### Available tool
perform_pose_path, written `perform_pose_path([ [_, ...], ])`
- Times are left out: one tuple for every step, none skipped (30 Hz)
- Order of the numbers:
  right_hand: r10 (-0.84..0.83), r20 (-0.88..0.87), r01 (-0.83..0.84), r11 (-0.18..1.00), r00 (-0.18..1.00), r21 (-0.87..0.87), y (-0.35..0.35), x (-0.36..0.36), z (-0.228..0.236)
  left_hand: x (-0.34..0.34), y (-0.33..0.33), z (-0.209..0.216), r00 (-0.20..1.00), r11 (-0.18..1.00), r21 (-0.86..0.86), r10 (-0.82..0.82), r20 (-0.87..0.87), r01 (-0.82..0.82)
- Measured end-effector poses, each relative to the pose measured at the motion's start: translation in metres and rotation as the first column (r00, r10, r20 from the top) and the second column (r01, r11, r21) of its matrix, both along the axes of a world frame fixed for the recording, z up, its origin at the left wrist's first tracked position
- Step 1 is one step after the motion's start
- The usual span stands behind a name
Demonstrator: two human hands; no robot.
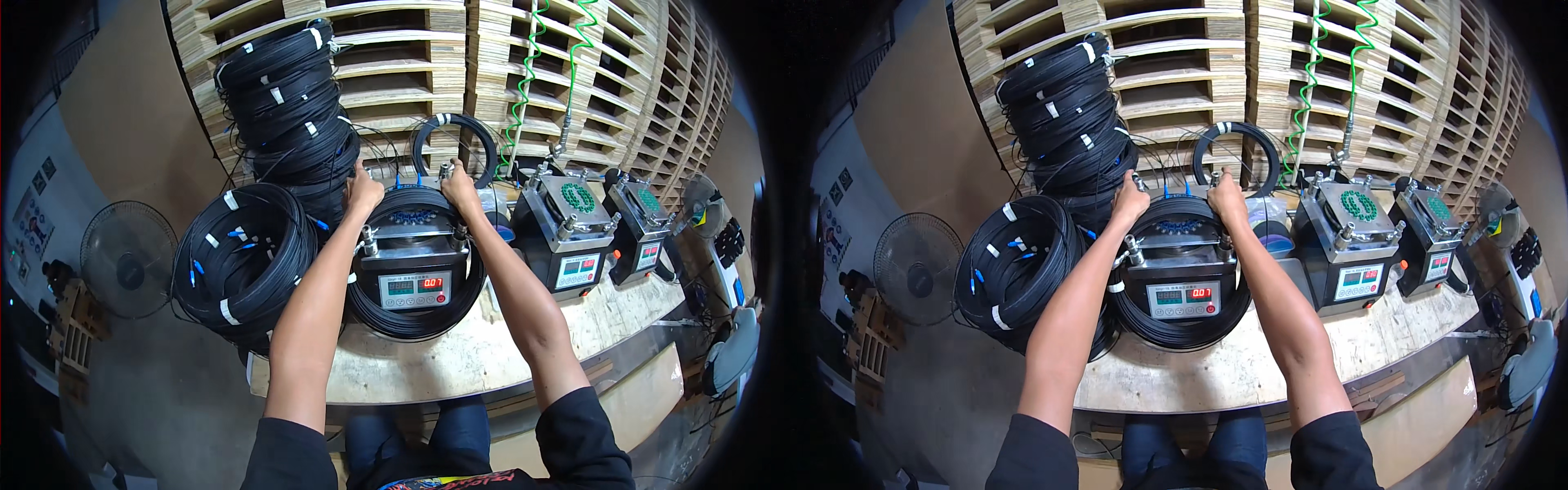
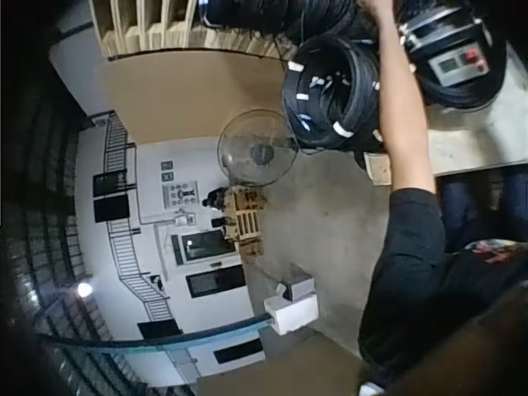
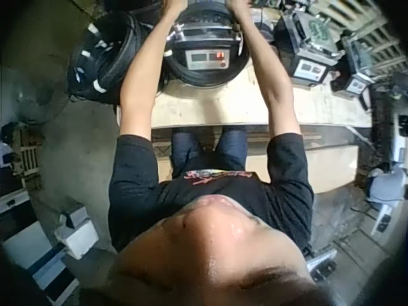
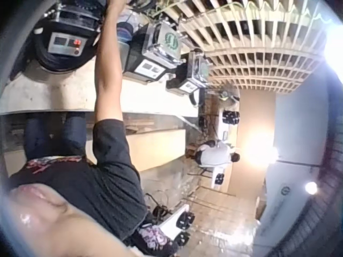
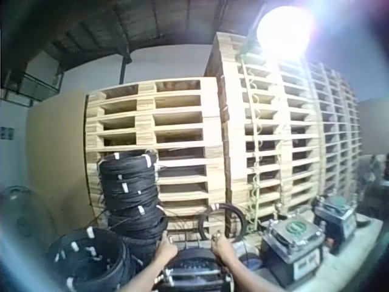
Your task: The person operates a testing machine to process coiled black cables. They place a cable coil onto the machine, secure it, and use a handheld device to interact with the machine's interface. The person then removes the processed coil and repeats the process with a new coil from a stack.
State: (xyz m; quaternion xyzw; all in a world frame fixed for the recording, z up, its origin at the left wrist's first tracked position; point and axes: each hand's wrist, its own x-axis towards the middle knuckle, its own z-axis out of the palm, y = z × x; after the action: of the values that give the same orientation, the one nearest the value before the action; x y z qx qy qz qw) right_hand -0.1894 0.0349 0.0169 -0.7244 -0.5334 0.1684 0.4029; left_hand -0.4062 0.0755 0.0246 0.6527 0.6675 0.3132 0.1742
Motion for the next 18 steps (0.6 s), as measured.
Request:
perform_pose_path([
  [0.004, -0.016, -0.004, 1.000, 1.000, 0.013, 0.000, 0.001, 0.000, 0.000, 0.000, 0.000, 1.000, 1.000, 0.010, -0.003, 0.002, 0.003],
  [0.008, -0.035, -0.006, 0.998, 0.999, 0.058, -0.001, 0.000, -0.001, -0.003, 0.003, -0.003, 0.999, 1.000, 0.014, -0.008, 0.052, 0.007],
  [0.024, -0.048, -0.021, 0.997, 0.999, 0.070, -0.002, 0.000, -0.001, -0.007, 0.005, -0.006, 0.994, 0.999, 0.035, -0.029, 0.107, 0.025],
  [0.040, -0.062, -0.035, 0.996, 0.997, 0.082, -0.002, 0.000, -0.001, -0.012, 0.008, -0.008, 0.986, 0.998, 0.056, -0.050, 0.161, 0.042],
  [0.051, -0.075, -0.044, 0.995, 0.996, 0.091, -0.003, 0.002, -0.003, -0.012, 0.006, -0.009, 0.974, 0.995, 0.075, -0.077, 0.215, 0.062],
  [0.048, -0.062, -0.043, 0.996, 0.997, 0.078, -0.002, 0.004, -0.003, -0.009, 0.004, -0.011, 0.970, 0.991, 0.121, -0.079, 0.230, 0.052],
  [0.024, -0.034, -0.021, 0.996, 0.999, 0.089, -0.001, 0.005, -0.004, -0.009, 0.004, -0.010, 0.970, 0.990, 0.121, -0.093, 0.223, 0.067],
  [0.001, -0.006, 0.000, 0.995, 1.000, 0.099, -0.002, 0.005, -0.006, -0.009, 0.003, -0.010, 0.970, 0.990, 0.119, -0.105, 0.217, 0.081],
  [-0.023, 0.022, 0.020, 0.994, 0.999, 0.109, -0.002, 0.005, -0.007, -0.008, 0.002, -0.009, 0.970, 0.989, 0.117, -0.118, 0.211, 0.095],
  [-0.019, 0.022, 0.017, 0.994, 1.000, 0.104, -0.002, 0.006, -0.008, -0.007, 0.001, -0.009, 0.969, 0.989, 0.112, -0.118, 0.217, 0.096],
  [-0.012, 0.020, 0.010, 0.995, 1.000, 0.100, -0.003, 0.005, -0.006, -0.008, 0.002, -0.011, 0.969, 0.990, 0.109, -0.116, 0.220, 0.094],
  [-0.005, 0.018, 0.003, 0.995, 1.000, 0.096, -0.003, 0.003, -0.005, -0.009, 0.004, -0.012, 0.968, 0.990, 0.105, -0.114, 0.223, 0.092],
  [0.010, 0.001, -0.010, 0.996, 1.000, 0.086, -0.004, 0.002, -0.004, -0.011, 0.005, -0.013, 0.967, 0.990, 0.105, -0.115, 0.228, 0.093],
  [0.023, -0.015, -0.022, 0.997, 1.000, 0.076, -0.009, -0.001, 0.003, -0.012, 0.005, -0.013, 0.965, 0.990, 0.105, -0.117, 0.233, 0.095],
  [0.037, -0.032, -0.035, 0.997, 0.999, 0.067, -0.012, -0.004, 0.007, -0.013, 0.006, -0.013, 0.964, 0.990, 0.106, -0.120, 0.238, 0.097],
  [0.042, -0.012, -0.040, 0.992, 0.999, 0.122, -0.010, -0.004, 0.004, -0.014, 0.006, -0.013, 0.973, 0.994, 0.077, -0.095, 0.209, 0.080],
  [0.037, 0.011, -0.039, 0.983, 0.999, 0.179, -0.009, -0.002, 0.001, -0.010, 0.005, -0.010, 0.980, 0.996, 0.051, -0.079, 0.183, 0.071],
  [0.031, 0.034, -0.038, 0.971, 0.999, 0.234, -0.008, 0.002, -0.001, -0.006, 0.004, -0.007, 0.986, 0.998, 0.026, -0.064, 0.157, 0.061],
])
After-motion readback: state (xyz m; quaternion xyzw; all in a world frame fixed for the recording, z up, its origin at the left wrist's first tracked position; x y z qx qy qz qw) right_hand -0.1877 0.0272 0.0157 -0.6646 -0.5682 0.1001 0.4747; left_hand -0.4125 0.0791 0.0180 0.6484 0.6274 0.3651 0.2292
